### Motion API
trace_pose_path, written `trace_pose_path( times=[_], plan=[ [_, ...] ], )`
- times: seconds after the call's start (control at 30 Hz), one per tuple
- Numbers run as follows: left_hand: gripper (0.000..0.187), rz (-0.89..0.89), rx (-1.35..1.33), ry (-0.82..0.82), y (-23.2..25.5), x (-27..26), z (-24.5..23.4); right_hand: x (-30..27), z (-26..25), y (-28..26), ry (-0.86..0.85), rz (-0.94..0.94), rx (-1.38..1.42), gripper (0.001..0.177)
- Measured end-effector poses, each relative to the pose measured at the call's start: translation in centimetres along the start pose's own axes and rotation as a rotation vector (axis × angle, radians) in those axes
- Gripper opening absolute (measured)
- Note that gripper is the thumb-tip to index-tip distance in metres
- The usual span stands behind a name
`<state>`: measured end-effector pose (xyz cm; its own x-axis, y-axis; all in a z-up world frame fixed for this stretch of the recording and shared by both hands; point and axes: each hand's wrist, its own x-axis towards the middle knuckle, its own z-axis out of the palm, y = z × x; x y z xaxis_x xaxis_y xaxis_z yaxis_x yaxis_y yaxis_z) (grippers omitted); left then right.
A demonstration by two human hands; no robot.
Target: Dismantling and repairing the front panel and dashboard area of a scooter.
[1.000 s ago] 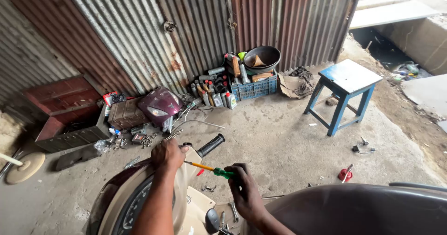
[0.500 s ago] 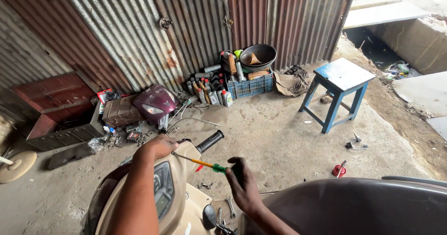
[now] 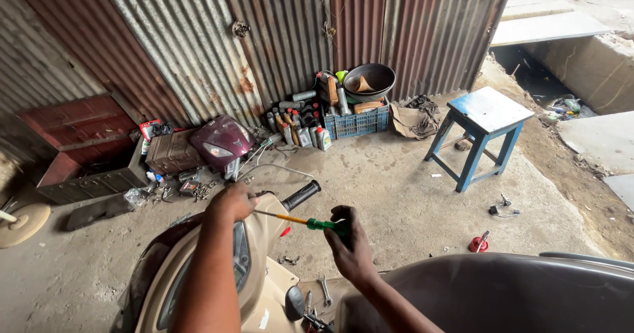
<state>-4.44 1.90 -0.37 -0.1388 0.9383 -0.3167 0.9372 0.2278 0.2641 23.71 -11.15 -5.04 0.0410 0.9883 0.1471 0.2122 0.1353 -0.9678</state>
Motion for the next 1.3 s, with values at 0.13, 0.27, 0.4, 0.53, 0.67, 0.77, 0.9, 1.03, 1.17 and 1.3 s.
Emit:
trace_pose_path(
  times=[0.13,0.27,0.4,0.53,0.67,0.77,0.9,1.03,1.17,1.3],
  plan=[
    [0.03,-0.027,0.074,0.088,1.1,-2.0,-0.3,0.1,-0.2,-0.3,-0.015,0.002,-0.051,0.028],
    [0.032,-0.027,0.072,0.125,-0.5,0.5,0.8,0.0,0.0,-0.7,-0.013,-0.069,0.073,0.03],
    [0.033,0.046,0.023,0.097,-2.8,4.8,2.8,-0.2,0.0,-0.8,0.006,-0.016,0.051,0.03],
    [0.034,0.11,0.087,0.04,-2.7,5.1,2.6,0.1,0.2,-0.5,0.053,-0.096,0.065,0.035],
    [0.048,0.076,-0.021,-0.019,-3.7,7.5,2.7,0.2,0.1,-2.1,0.056,0.051,-0.005,0.035],
    [0.067,-0.02,-0.194,-0.054,-5.1,10.2,3.6,0.2,0.1,-2.2,0.042,0.0,0.047,0.036],
    [0.078,0.006,-0.277,-0.131,-5.0,9.8,3.1,0.5,0.2,-1.1,0.054,-0.063,0.031,0.032],
    [0.067,-0.067,-0.431,-0.077,-4.2,7.4,1.8,0.8,-0.1,-1.0,0.016,-0.098,0.029,0.032],
    [0.055,-0.067,-0.668,0.14,-4.4,6.8,1.9,0.9,-0.3,-1.0,-0.002,-0.003,-0.059,0.032],
    [0.063,-0.06,-0.438,0.228,-4.0,6.3,2.2,0.9,0.1,-0.9,-0.003,-0.026,0.012,0.036]
  ],
)
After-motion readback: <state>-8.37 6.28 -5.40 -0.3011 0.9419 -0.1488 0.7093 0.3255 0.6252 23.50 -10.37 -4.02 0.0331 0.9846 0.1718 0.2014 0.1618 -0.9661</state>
